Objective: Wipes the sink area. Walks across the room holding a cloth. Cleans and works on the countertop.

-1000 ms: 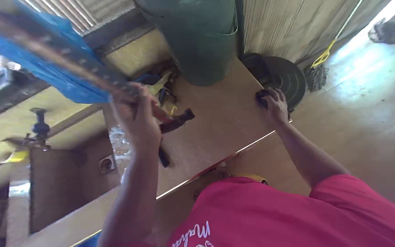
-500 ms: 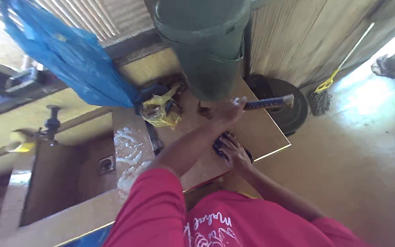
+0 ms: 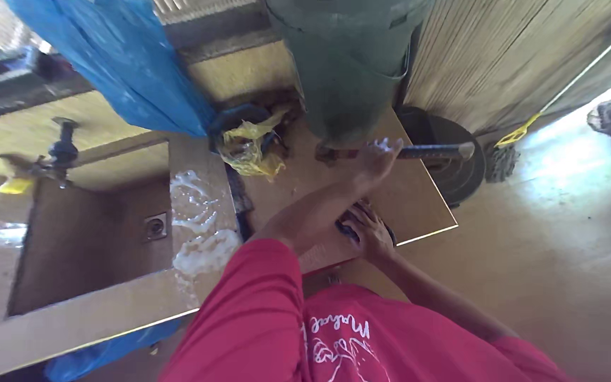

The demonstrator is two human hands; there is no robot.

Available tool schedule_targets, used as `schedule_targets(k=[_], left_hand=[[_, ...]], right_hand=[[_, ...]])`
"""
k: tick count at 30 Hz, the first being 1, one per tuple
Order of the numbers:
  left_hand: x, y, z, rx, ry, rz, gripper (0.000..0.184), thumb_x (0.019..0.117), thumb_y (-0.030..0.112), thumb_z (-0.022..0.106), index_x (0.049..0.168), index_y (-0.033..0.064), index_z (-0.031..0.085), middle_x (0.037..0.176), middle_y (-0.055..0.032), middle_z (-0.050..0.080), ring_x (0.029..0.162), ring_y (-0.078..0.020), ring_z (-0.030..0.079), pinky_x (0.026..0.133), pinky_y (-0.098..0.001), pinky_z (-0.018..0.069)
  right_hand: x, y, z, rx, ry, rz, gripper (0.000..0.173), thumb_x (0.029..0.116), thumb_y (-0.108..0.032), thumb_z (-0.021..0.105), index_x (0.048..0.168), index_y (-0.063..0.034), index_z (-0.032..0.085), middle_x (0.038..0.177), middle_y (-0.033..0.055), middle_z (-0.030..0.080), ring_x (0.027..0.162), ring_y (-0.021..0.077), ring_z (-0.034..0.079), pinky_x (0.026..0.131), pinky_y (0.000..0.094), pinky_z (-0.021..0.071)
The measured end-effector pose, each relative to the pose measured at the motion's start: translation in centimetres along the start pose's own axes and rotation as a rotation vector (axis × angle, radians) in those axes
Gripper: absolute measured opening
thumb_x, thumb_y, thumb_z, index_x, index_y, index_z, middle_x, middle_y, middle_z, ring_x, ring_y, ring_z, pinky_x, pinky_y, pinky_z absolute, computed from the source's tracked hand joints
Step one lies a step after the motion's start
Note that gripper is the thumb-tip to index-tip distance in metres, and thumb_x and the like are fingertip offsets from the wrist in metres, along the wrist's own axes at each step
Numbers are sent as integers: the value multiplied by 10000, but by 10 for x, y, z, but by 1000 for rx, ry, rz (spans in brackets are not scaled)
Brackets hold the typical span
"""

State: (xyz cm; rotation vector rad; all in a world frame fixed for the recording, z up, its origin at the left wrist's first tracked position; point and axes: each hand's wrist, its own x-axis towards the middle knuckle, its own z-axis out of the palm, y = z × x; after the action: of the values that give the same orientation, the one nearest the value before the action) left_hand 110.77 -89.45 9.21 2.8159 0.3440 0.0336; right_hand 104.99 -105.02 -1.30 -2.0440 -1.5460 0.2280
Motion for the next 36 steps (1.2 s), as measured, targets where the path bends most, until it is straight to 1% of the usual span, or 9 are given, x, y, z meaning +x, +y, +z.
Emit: schedule_targets(k=[5, 12, 14, 17, 20, 22, 25, 28, 36], left_hand=[[-34, -27, -33, -145, 150, -47, 455, 1067, 204, 538, 1468, 1, 472, 1389, -230, 591, 1243, -388, 615, 1040, -537, 497], [-118, -24, -69, -588, 512, -165, 467, 1043, 172, 564, 1412, -76, 421, 1189, -210, 647, 1045, -173, 662, 934, -309, 536], [-146, -17, -74, -573, 461, -99, 448, 1037, 165, 569, 1388, -79, 433, 1144, -196, 648, 1000, -145, 660, 897, -288, 538], [-191, 1, -80, -427, 206, 6, 375, 1052, 169, 558, 1345, -40, 453, 1108, -183, 646, 977, -199, 664, 885, -357, 555], [-233, 18, -68, -207, -24, 89, 283, 1018, 151, 610, 1263, 13, 573, 1029, -171, 671, 909, -329, 693, 789, -529, 580], [-261, 29, -50, -103, -116, 141, 195, 996, 137, 639, 1173, 57, 629, 950, -147, 663, 863, -340, 691, 721, -525, 585], [-300, 46, -22, -50, -316, 125, 188, 996, 111, 610, 1180, 77, 625, 902, -142, 660, 835, -345, 689, 690, -508, 575], [-335, 49, 19, -80, -490, 89, 227, 1021, 139, 585, 1234, 65, 613, 1019, -167, 680, 956, -363, 688, 789, -525, 561], [-442, -16, 129, -374, -360, -121, 438, 1004, 204, 642, 1419, 72, 585, 1407, -187, 585, 1363, -364, 511, 1134, -560, 402]], right_hand=[[0, 2, 2, 9, 2, -26, 231, 903, -120, 723, 1131, -108, 762, 1536, 73, 537, 1513, 353, 358, 1200, 559, 351], [31, 21, 2, 50, -65, -38, 392, 864, -119, 755, 1254, -129, 714, 1577, 105, 480, 1525, 400, 312, 1195, 625, 326], [50, 25, -22, 272, -199, -7, 538, 895, -168, 740, 1411, -102, 604, 1610, 130, 419, 1537, 353, 290, 1229, 583, 287], [48, 17, -97, 896, -112, 104, 547, 968, -271, 593, 1426, 7, 481, 1386, 118, 601, 1261, 195, 595, 1050, 378, 524], [8, -8, -180, 1123, -108, 133, 760, 1017, -645, 338, 1528, -83, 352, 1479, 88, 556, 1314, 290, 590, 1022, 512, 557], [-33, -34, -201, 956, -344, 108, 813, 1001, -706, 382, 1495, -61, 412, 1413, 100, 611, 1217, 284, 658, 942, 483, 609], [-80, -96, -169, 466, -760, 291, 454, 975, -265, 705, 1381, -86, 610, 1133, 87, 717, 826, 181, 700, 697, 389, 607], [-121, -108, -91, 295, -1041, 481, 280, 1024, -245, 661, 1203, -33, 624, 844, 102, 672, 646, 175, 632, 606, 346, 544], [-258, -75, 36, 290, -973, 966, 426, 1066, -355, 576, 1242, 32, 592, 917, 151, 619, 717, 209, 582, 705, 403, 525]])
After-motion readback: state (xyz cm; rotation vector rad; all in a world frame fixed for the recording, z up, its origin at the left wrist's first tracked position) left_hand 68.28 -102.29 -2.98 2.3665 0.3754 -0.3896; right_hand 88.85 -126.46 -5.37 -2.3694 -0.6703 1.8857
